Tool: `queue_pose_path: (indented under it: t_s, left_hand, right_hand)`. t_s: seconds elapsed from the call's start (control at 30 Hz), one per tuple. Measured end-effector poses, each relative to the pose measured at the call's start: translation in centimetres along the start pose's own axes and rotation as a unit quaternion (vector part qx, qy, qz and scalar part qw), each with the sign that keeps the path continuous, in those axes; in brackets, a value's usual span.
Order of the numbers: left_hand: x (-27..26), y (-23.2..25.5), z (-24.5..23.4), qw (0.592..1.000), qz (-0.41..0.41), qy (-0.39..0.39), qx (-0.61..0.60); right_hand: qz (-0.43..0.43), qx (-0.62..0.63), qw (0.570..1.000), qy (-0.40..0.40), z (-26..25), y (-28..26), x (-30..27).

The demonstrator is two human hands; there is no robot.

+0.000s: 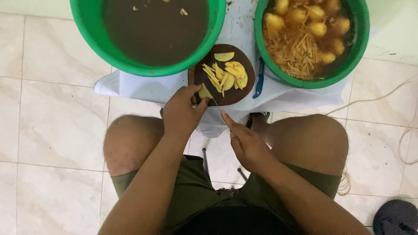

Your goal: Slicing peeled potatoes into thin strips using a knife on a wooden board over a plastic basin.

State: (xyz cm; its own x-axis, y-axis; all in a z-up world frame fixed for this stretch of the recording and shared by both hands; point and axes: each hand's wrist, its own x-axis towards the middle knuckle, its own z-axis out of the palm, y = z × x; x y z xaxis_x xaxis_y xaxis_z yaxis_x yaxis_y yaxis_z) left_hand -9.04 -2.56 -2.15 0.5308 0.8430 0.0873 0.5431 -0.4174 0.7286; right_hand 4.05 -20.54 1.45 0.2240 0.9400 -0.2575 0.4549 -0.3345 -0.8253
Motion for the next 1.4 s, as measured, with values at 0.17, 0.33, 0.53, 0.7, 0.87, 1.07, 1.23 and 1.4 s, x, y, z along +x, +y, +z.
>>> queue_pose_path:
  t_s: [0.17,0.33,0.53,0.7,0.87,1.07,1.23,1.4]
  left_hand:
    - [0.2,0.0,-0.2,1.0,-0.002,-0.011,-0.014]
    - [0.1,0.2,-0.5,1.0,0.002,-0.003,0.005]
    - [0.4,0.4,-0.6,1.0,-0.007,-0.022,-0.002]
    - [0.2,0.6,-0.8,1.0,0.007,-0.007,0.022]
    - [0.2,0.5,-0.8,1.0,-0.009,-0.021,0.0]
    - [-0.1,0.8,-1.2,0.999,-0.021,-0.029,-0.033]
    - [-0.1,0.9,-1.1,0.998,-0.03,-0.037,-0.046]
    - [0.0,1.1,-1.3,0.998,-0.031,-0.036,-0.041]
  right_hand:
    - [0.007,0.01,1.0,-0.007,0.3,0.6,-0.1]
    - [0.007,0.043,0.999,-0.016,0.6,0.5,-0.3]
    - [0.024,0.033,0.999,-0.014,0.8,0.3,0.1]
    - [0.026,0.024,0.999,0.012,1.0,0.2,1.0]
    - [0.017,0.037,0.999,0.023,0.6,-0.4,1.0]
    - [-0.013,0.031,0.999,0.022,0.6,0.3,-0.3]
    - [0.002,0.049,0.999,0.012,1.0,0.5,-0.4]
    - [0.023,0.024,0.999,0.003,0.6,-0.6,-0.1]
